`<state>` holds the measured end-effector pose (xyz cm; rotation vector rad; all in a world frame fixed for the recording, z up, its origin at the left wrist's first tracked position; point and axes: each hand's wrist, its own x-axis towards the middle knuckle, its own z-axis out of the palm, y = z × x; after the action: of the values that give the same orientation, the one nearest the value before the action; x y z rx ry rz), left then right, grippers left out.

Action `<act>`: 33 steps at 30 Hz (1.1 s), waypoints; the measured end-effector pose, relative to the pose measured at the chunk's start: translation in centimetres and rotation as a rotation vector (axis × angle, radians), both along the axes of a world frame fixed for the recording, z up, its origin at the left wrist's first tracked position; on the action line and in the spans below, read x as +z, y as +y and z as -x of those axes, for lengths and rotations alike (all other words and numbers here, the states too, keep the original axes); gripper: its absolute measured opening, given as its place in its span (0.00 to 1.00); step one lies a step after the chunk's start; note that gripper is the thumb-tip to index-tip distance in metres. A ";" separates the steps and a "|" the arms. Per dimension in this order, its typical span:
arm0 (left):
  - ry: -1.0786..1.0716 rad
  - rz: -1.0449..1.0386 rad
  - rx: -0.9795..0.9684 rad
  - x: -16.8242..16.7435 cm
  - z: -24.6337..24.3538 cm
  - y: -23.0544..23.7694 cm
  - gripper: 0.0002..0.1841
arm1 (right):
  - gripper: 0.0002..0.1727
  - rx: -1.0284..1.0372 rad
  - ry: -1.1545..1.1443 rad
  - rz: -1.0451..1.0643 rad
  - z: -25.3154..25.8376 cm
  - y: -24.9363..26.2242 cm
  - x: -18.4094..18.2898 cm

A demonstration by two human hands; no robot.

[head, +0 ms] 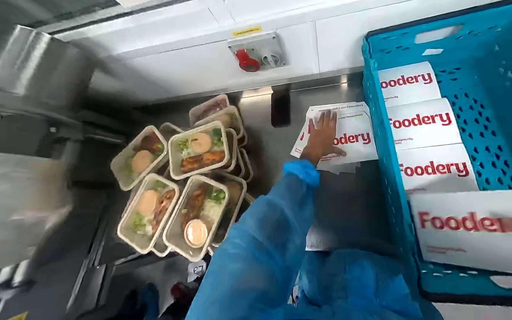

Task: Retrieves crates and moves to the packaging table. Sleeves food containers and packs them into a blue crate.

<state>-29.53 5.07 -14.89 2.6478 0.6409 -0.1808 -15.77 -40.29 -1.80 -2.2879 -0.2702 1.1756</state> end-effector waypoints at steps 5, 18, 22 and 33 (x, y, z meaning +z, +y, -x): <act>0.142 -0.048 -0.009 0.3 -2.7 2.2 0.59 | 0.48 0.342 -0.127 0.270 -2.5 -0.1 -8.3; -0.652 -0.039 0.161 22.7 18.4 -12.1 0.08 | 0.25 0.357 -0.727 -0.816 9.3 20.3 5.8; -0.771 0.037 0.287 19.9 23.7 -13.7 0.15 | 0.21 0.352 -0.401 -0.721 13.6 21.3 6.0; -0.510 0.046 0.075 15.0 38.2 -12.7 0.30 | 0.12 0.611 0.418 -0.360 27.6 22.0 5.0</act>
<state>-67.76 -7.63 0.11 2.4699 0.5487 0.4799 -43.34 -18.32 3.22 -1.6348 -0.9745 1.6990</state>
